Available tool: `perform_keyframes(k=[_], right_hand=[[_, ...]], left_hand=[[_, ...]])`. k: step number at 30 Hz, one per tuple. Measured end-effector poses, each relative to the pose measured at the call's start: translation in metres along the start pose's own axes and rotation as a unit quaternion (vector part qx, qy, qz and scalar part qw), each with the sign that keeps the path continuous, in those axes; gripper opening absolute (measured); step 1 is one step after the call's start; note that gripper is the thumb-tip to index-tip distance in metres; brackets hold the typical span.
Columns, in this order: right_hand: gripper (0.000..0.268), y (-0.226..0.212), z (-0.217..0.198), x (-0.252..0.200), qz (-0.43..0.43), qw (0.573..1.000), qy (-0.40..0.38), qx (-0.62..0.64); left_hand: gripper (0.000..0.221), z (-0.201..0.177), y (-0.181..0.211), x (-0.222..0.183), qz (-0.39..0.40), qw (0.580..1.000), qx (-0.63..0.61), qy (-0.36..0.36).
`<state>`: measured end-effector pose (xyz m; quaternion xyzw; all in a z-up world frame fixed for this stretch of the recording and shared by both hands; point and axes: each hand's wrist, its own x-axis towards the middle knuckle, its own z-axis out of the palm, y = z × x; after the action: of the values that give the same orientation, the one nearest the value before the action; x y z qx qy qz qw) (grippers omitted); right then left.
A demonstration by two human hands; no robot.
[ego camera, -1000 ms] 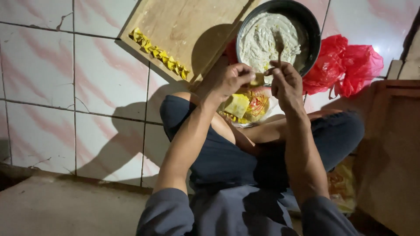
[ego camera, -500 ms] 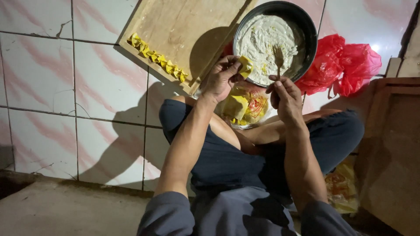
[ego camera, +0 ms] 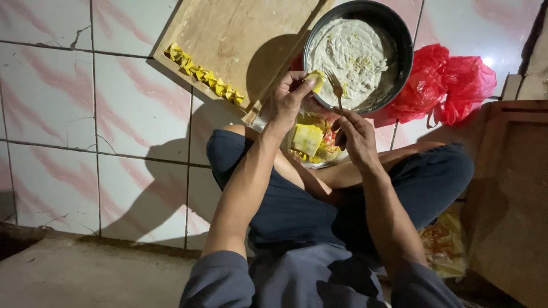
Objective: A person sitting on the floor fills yellow dumpling wrappers with a white mixture from a bowl and folds them into shape, placing them on a wooden board.
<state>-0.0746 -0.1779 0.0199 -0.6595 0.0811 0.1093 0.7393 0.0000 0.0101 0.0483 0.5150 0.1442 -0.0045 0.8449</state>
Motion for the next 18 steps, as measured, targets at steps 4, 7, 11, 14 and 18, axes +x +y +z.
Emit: perform_keyframes(k=[4, 7, 11, 14, 18], right_hand=[[0.034, -0.01, 0.007, -0.005, 0.012, 1.0, -0.012, 0.003], [0.034, -0.008, 0.01, -0.005, 0.014, 0.999, 0.002, 0.03], [0.034, -0.004, 0.008, -0.007, 0.02, 0.998, -0.005, 0.066], [0.035, -0.001, 0.001, -0.01, 0.031, 0.987, -0.028, 0.156], [0.035, -0.018, -0.004, -0.005, 0.008, 0.984, -0.005, 0.178]], left_hand=[[0.027, -0.013, -0.034, 0.015, 0.023, 0.997, 0.067, 0.019], [0.026, -0.021, -0.051, 0.022, 0.067, 0.98, 0.186, 0.034], [0.02, -0.028, -0.078, 0.03, 0.124, 0.938, 0.32, 0.05], [0.017, -0.026, -0.074, 0.028, 0.121, 0.955, 0.266, 0.055], [0.018, -0.016, -0.06, 0.022, 0.067, 0.985, 0.156, 0.044]])
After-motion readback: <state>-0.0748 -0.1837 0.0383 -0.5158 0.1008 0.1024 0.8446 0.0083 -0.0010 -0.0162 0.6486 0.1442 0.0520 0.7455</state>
